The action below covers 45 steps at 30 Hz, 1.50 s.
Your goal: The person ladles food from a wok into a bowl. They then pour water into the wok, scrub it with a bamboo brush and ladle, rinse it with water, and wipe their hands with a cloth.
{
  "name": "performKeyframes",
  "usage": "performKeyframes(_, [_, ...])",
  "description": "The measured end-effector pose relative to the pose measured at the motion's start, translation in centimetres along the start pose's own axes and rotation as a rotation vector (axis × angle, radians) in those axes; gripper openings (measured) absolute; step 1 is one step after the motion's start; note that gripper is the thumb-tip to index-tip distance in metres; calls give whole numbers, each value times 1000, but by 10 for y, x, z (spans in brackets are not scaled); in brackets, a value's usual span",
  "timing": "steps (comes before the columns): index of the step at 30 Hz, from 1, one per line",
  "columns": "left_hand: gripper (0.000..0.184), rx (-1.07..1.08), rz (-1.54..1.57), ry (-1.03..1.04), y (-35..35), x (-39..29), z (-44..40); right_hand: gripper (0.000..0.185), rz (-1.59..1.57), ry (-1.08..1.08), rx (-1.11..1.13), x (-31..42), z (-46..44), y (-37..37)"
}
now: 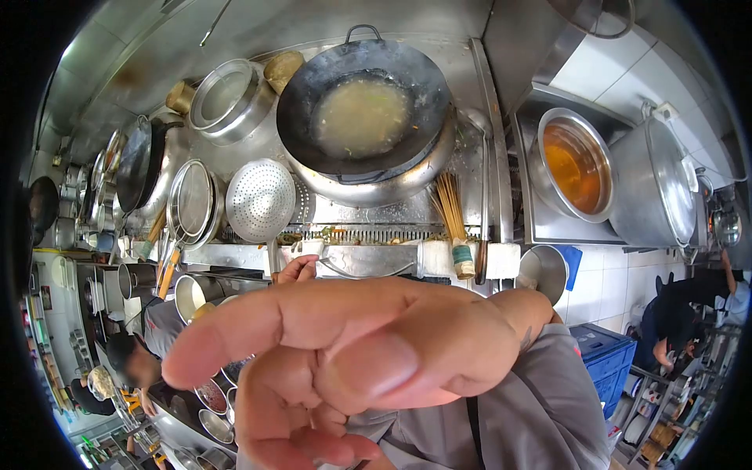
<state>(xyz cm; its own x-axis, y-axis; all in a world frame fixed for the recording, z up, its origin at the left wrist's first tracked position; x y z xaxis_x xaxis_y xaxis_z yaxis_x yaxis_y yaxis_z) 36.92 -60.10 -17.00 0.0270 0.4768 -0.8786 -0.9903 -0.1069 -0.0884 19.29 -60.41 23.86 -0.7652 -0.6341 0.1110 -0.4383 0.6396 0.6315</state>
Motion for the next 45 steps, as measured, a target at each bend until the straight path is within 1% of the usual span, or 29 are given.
performKeyframes(2, [17, -52, -11, -17, -3, 6, 0, 91, -62, 284, -448, -17, 14, -20])
performKeyframes(3, [17, -53, -11, -17, -4, 6, 0, 91, -63, 284, -448, -18, 14, -19])
performKeyframes(5, [18, -11, -5, 12, -2, 3, -1, 93, -128, 260, -374, -19, 12, -13])
performKeyframes(6, [18, -12, -4, 13, -2, 3, -1, 93, -128, 262, -373, -27, 7, -23])
performKeyframes(8, [18, -56, -16, -10, -4, 7, -3, 96, -81, -276, 104, 6, -16, -7])
performKeyframes(9, [18, -58, -15, -9, -5, 7, -3, 96, -82, -274, 105, 6, -14, -6])
performKeyframes(11, [19, -53, -5, -19, -4, 8, -3, 75, -118, -139, -8, -7, -9, -11])
performKeyframes(12, [19, -52, -5, -20, -5, 9, -3, 75, -118, -140, -9, -4, -8, -9])
performKeyframes(15, [18, -46, 14, 9, -6, 14, -9, 69, -167, -41, -120, -2, -4, -13])
performKeyframes(17, [17, -47, 1, -20, -7, 26, -15, 66, -203, 27, -193, -1, -2, -14])
performKeyframes(20, [17, -67, -19, 23, -7, 10, -6, 61, -251, 123, -308, -1, 3, -17])
performKeyframes(23, [16, -110, -32, -7, -8, 17, -7, 57, -303, 224, -418, -7, 9, -23])
performKeyframes(24, [16, -111, -32, -8, -10, 15, -6, 57, -304, 225, -418, -12, 11, -29])
performKeyframes(26, [15, -49, -33, 63, -4, -2, -2, 58, 799, 197, -33, -19, 4, -24])
performKeyframes(27, [15, -25, -6, 12, -1, -1, 0, 49, 1278, 79, 19, -14, -14, -14])
performKeyframes(28, [15, -5, 21, -33, 3, -2, 1, 49, 1296, 69, -4, -16, -18, -7])
performKeyframes(30, [15, -25, -20, -13, 6, -12, 4, 44, 1312, 440, 123, -59, -14, -1])
performKeyframes(31, [15, -17, -24, -15, 8, -13, 4, 44, 1317, 437, 115, -56, -22, 3])
performKeyframes(33, [15, -33, -20, 30, 6, -19, 4, 26, 1435, 726, 464, -82, -18, 11])
performKeyframes(34, [15, -43, -15, 30, 5, -17, 2, 26, 1428, 727, 474, -76, -25, 15])
performKeyframes(36, [16, -34, -60, 83, 3, -12, -2, 21, 1323, 978, 104, -55, -21, -9])
performKeyframes(37, [16, -38, -36, 73, 2, -7, -4, 21, 1312, 983, 123, -53, -16, -5])
performKeyframes(39, [16, -61, -26, 69, -2, 1, -6, 15, 1457, 815, -4, -31, -19, -6])
performKeyframes(40, [16, -68, -24, 65, -4, 2, -7, 15, 1447, 817, 20, -33, -15, -5])
performKeyframes(41, [16, -71, -23, 53, -4, 5, -6, 16, 1568, 737, 160, -36, -13, 1])
performKeyframes(42, [16, -56, -46, 101, -3, 5, -10, 18, 1681, 648, 299, -42, -8, 5])
performKeyframes(43, [16, -55, -58, 134, -1, 1, -9, 28, 1803, 184, 275, -32, -11, 16])
performKeyframes(44, [16, -55, -72, 168, 0, -4, -10, 28, 1783, 180, 291, -38, -4, 25])
performKeyframes(45, [16, -51, -82, 175, 2, -11, -8, 34, 1878, 238, 132, -31, -6, 24])
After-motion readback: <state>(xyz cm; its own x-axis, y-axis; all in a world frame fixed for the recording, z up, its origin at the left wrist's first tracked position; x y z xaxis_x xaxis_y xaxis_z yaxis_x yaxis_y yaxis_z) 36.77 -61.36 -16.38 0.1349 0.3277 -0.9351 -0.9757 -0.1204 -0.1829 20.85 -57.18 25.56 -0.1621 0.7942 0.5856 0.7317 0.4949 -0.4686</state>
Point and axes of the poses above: each hand's wrist, its own z-axis away from the middle knuckle, its own y-axis out of the palm, x = y × z, the point moved 10 cm from there along -z, towards the middle knuckle, and after that the axes turned 9 degrees about -z, right-handed, at the moved point
